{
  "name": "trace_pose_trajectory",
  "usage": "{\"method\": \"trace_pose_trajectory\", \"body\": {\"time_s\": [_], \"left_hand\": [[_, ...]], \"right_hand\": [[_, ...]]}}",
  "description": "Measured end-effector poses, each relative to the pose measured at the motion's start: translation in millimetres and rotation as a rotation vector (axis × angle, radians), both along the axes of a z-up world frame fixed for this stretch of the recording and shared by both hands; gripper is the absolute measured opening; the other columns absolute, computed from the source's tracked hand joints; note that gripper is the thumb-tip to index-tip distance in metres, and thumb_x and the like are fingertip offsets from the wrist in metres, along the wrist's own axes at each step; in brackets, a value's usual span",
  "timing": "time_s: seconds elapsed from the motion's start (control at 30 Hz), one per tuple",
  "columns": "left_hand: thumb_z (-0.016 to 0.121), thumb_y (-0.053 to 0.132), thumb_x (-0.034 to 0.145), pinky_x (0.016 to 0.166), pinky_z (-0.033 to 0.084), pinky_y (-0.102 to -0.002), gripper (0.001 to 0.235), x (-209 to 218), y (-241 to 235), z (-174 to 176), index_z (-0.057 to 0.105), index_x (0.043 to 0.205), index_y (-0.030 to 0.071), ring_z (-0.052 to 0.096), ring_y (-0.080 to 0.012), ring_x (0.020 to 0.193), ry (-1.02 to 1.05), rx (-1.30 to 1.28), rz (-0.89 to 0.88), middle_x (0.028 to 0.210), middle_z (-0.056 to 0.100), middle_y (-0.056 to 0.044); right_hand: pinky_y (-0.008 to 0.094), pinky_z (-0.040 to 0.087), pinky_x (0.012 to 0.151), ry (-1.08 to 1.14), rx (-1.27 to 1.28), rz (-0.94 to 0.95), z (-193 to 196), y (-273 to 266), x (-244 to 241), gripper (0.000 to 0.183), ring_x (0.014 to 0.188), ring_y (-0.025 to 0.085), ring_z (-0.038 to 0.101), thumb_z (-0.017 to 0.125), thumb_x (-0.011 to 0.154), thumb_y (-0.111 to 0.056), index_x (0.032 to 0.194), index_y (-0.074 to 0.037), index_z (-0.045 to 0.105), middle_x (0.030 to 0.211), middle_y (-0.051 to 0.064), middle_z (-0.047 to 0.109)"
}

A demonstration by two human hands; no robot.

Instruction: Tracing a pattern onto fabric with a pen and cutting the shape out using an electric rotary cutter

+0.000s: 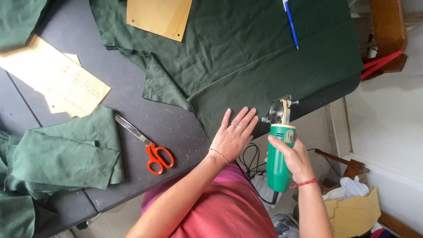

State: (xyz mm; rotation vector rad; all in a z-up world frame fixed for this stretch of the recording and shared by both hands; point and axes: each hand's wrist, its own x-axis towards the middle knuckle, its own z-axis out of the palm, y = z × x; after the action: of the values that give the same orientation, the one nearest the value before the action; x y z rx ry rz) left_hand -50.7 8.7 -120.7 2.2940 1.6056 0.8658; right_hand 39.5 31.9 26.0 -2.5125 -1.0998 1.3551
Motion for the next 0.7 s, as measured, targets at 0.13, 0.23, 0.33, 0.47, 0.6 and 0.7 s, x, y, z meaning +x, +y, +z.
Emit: {"method": "trace_pose_trajectory", "body": {"time_s": [0.13,0.23,0.33,0.47,0.6,0.7], "left_hand": [[0.06,0.027,0.074,0.105,0.016,-0.049,0.061,1.7,1.1,-3.0,0.036,0.128,0.011,0.029,-0.0202,0.127,-0.02,0.006,-0.003,0.137,0.031,-0.007],[0.057,0.026,0.075,0.105,0.015,-0.048,0.059,4.1,1.0,-6.9,0.036,0.128,0.012,0.029,-0.0199,0.128,-0.031,0.016,0.001,0.137,0.032,-0.006],[0.056,0.026,0.076,0.105,0.013,-0.048,0.057,4.4,1.2,-5.6,0.036,0.128,0.012,0.029,-0.0194,0.128,-0.043,0.013,0.007,0.136,0.033,-0.006],[0.055,0.025,0.076,0.105,0.014,-0.047,0.055,5.5,1.7,1.0,0.037,0.127,0.013,0.03,-0.0182,0.127,-0.023,0.01,0.053,0.136,0.034,-0.005],[0.05,0.021,0.079,0.104,0.019,-0.044,0.047,8.8,8.0,4.2,0.041,0.125,0.014,0.035,-0.0163,0.124,-0.035,0.045,0.096,0.132,0.038,-0.003],[0.047,0.019,0.083,0.103,0.021,-0.041,0.034,15.7,6.9,3.5,0.048,0.117,0.017,0.04,-0.0136,0.119,-0.058,0.058,0.165,0.126,0.045,0.0]], "right_hand": [[0.046,0.037,0.082,0.012,0.009,0.114,0.9,16.1,17.2,0.056,0.095,0.035,0.052,0.069,0.062,-0.044,0.1,-0.005,0.052,0.09,0.018,0.055],[0.046,0.037,0.082,-0.015,-0.012,0.19,9.5,29.4,20.5,0.059,0.096,0.035,0.052,0.07,0.059,-0.042,0.1,-0.003,0.052,0.091,0.019,0.055],[0.046,0.036,0.085,-0.011,-0.011,0.306,0.8,42.4,37.2,0.06,0.098,0.035,0.051,0.07,0.06,-0.042,0.101,-0.003,0.052,0.094,0.019,0.056],[0.047,0.036,0.085,0.008,-0.034,0.407,-7.1,70.7,52.7,0.06,0.099,0.034,0.052,0.07,0.059,-0.043,0.101,-0.004,0.052,0.093,0.018,0.057],[0.039,0.05,0.055,0.184,-0.021,0.414,-30.0,110.9,78.4,0.046,0.053,0.033,0.063,0.073,0.061,-0.027,0.091,-0.003,0.047,0.065,0.022,0.059],[0.04,0.05,0.055,0.199,-0.039,0.515,-44.1,129.0,89.8,0.049,0.052,0.034,0.063,0.072,0.062,-0.028,0.093,-0.002,0.046,0.067,0.022,0.058]]}}
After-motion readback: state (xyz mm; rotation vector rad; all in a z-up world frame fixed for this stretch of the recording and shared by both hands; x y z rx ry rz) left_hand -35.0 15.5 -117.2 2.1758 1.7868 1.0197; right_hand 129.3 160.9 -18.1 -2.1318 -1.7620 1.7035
